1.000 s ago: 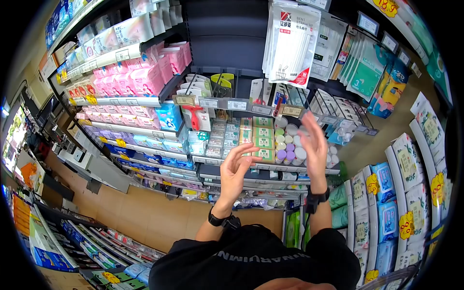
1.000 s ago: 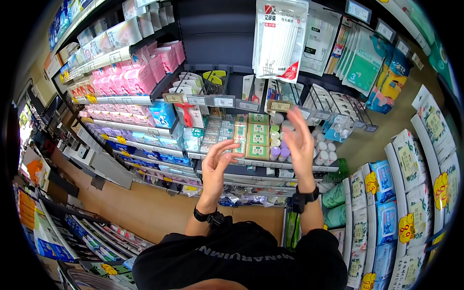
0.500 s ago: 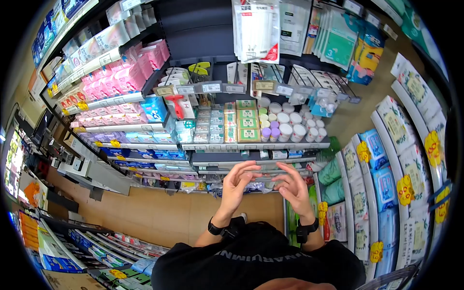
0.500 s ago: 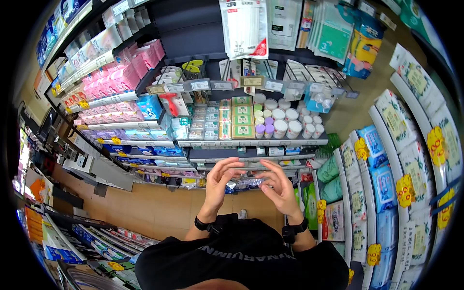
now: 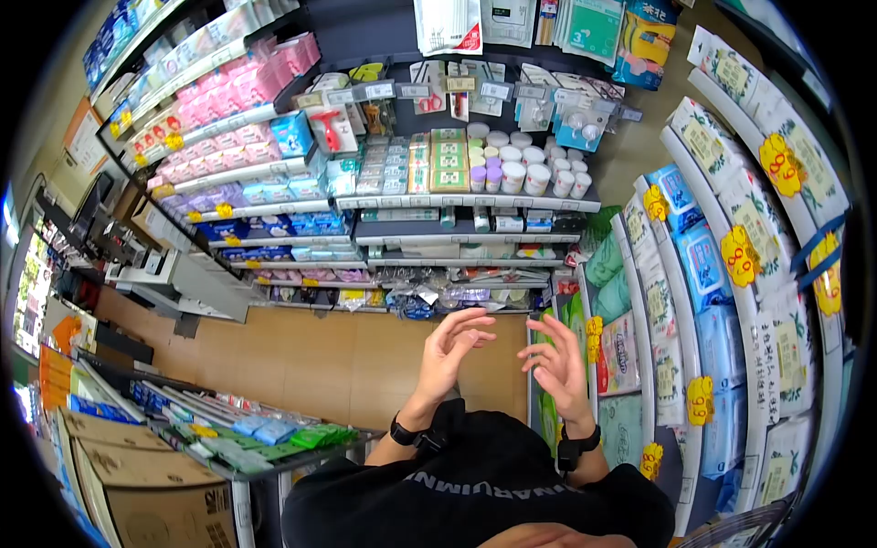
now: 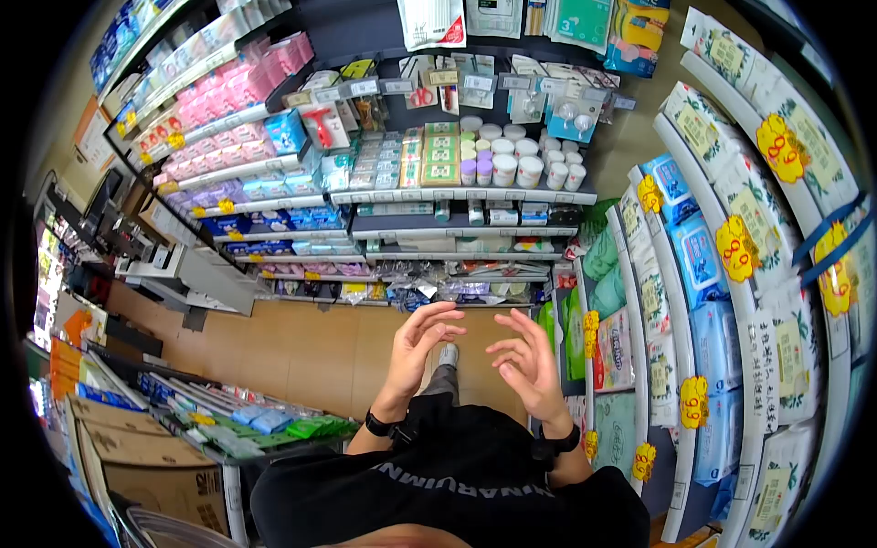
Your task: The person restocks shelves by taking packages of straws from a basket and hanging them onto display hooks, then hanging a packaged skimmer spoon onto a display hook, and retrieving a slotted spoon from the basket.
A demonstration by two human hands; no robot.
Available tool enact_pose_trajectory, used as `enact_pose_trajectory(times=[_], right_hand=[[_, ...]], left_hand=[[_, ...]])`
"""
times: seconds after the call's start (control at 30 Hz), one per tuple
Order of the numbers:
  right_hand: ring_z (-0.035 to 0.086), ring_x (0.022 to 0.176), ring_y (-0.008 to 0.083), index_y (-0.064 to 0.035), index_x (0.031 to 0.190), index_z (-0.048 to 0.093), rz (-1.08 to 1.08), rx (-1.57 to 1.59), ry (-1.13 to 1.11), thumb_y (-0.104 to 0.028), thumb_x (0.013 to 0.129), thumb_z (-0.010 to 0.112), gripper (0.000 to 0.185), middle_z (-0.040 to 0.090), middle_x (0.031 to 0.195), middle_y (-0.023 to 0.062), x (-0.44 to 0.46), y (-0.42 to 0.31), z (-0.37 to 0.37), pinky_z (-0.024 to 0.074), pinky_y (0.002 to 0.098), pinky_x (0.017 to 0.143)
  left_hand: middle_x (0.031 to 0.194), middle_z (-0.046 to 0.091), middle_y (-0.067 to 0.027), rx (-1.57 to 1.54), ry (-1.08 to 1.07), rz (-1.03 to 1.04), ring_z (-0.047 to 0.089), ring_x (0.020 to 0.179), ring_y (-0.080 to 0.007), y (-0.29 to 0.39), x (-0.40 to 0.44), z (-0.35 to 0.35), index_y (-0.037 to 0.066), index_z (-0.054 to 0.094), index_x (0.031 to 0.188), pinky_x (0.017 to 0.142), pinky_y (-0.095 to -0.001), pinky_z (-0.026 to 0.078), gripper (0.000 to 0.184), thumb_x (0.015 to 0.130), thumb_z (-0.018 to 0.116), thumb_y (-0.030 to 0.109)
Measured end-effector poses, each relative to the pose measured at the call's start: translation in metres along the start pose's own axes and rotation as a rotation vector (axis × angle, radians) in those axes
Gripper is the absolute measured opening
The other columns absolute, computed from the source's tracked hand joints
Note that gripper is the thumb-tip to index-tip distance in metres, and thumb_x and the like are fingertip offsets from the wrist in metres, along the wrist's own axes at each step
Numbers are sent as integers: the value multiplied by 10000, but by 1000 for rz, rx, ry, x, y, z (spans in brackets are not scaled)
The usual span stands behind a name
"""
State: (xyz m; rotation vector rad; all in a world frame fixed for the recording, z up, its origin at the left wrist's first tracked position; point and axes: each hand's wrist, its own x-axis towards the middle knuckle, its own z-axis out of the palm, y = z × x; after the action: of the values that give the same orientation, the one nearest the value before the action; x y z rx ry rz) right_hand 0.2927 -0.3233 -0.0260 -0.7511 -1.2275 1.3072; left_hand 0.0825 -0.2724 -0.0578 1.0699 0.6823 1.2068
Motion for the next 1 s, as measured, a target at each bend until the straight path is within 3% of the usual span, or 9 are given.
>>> enact_pose_trajectory(times=[0.23, 0.47, 0.77, 1.0], right_hand=[[607, 1074, 233, -2, 1522, 247, 17, -11, 29, -9, 891, 589, 718, 465, 1415, 205, -91, -15, 2, 489, 332, 905], [619, 1044, 224, 12, 1501, 277, -21, -40, 91, -59, 908, 595, 677, 518, 1347, 216, -148, -22, 9, 496, 333, 894], [626, 1034, 222, 7, 1479, 321, -18, -11, 87, -87, 909, 617, 649, 551, 1307, 204, -187, -22, 61, 491, 326, 894], [620, 1044, 221, 7, 1467, 345, 12, -7, 75, -29, 910, 599, 613, 560, 1294, 191, -215, -27, 119, 483, 332, 911]], left_hand=[[1238, 658, -150, -4, 8, -31, 684, 1017, -216, -16, -71, 35, 3, 542, 1336, 861, -302, 496, 364, 998, 562, 136], [1249, 660, -136, 17, -117, -89, 685, 1000, -194, -17, -110, 59, 15, 534, 1348, 849, -293, 497, 376, 998, 568, 151], [1242, 660, -133, 10, -144, -95, 684, 1008, -199, 4, -158, 43, 15, 534, 1351, 859, -301, 499, 386, 996, 574, 162], [1247, 655, -131, -16, -149, -125, 680, 1017, -201, 23, -210, 13, 17, 535, 1348, 868, -302, 498, 384, 1001, 575, 177]])
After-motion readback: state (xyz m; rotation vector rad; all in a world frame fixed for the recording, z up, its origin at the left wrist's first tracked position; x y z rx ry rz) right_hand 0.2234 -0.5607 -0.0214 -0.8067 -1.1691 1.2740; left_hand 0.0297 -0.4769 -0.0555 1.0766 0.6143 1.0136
